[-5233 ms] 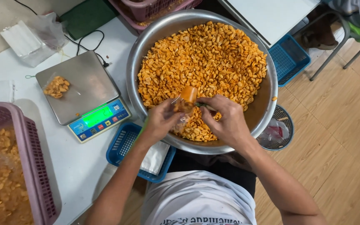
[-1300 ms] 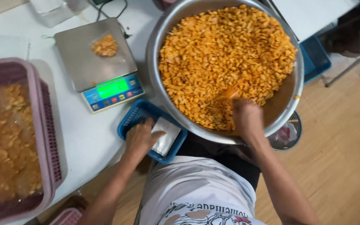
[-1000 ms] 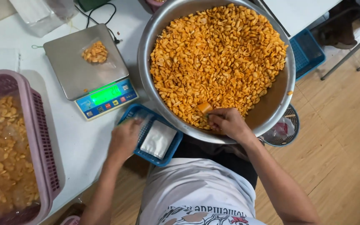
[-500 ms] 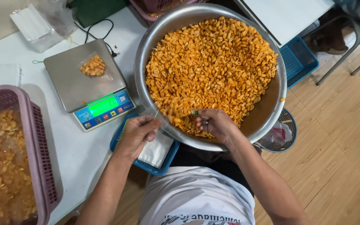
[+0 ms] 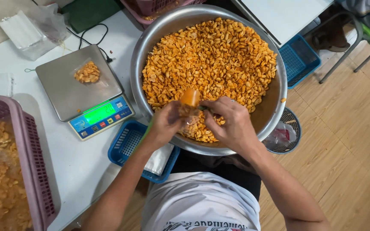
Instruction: Packing small snacks from a large bowl into individual plastic bags, occasionally weighing them on a digital scale.
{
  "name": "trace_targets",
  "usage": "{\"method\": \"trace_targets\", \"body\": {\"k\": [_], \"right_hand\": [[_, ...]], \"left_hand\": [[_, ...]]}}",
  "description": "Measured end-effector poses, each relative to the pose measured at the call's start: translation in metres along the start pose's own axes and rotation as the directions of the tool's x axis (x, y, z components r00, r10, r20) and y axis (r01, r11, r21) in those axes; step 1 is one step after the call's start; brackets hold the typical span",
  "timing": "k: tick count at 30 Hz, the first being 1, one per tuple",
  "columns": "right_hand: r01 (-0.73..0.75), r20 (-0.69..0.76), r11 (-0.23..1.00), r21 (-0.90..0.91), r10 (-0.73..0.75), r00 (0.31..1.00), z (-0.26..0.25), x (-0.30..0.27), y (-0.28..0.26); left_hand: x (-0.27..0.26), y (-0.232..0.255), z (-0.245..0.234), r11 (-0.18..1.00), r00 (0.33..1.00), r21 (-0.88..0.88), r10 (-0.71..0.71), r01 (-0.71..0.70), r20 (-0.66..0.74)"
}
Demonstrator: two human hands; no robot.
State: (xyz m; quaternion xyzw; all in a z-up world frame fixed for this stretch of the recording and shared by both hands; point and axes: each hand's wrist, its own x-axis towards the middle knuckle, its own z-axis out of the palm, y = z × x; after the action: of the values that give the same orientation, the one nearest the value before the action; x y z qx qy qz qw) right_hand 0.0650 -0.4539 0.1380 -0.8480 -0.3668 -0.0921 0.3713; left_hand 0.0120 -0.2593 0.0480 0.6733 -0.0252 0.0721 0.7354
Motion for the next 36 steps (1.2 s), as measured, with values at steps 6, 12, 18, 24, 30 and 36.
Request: {"method": "trace_targets", "body": {"k": [6,12,18,24,30,36], "right_hand": [[-0.295,0.025,0.904,0.309,0.303,0.953,-0.020,0.005,-0.002],[-0.416,0.037,0.636,0.649,0.520,0.853,-0.016,-0.007,0.031],[-0.516,0.088,0.545,0.661,0.627,0.774,-0.003,-0.026,0.046],[-0.627,0.142,0.660,0.413,0.633,0.761,0.011,-0.040,0.045],[-0.647,0.187,0.571,0.505,0.660,0.728,0.032,-0.057,0.064],[-0.674,0.208,0.560,0.482,0.674,0.709,0.041,-0.064,0.075]], "left_hand": [[0.019,-0.005,0.004,0.992,0.981,0.013,-0.128,0.128,0.147],[0.008,-0.018,0.001,1.000,1.000,-0.026,0.004,-0.003,0.024],[0.047,0.072,-0.088,0.604,0.823,-0.792,-0.403,-0.089,-0.400],[0.057,-0.072,-0.305,0.438,0.766,0.869,0.470,0.229,-0.439],[0.035,-0.057,-0.233,0.033,0.775,0.999,0.632,-0.013,-0.011],[0.036,0.003,-0.197,0.932,0.858,0.350,0.257,-0.098,-0.445]]}}
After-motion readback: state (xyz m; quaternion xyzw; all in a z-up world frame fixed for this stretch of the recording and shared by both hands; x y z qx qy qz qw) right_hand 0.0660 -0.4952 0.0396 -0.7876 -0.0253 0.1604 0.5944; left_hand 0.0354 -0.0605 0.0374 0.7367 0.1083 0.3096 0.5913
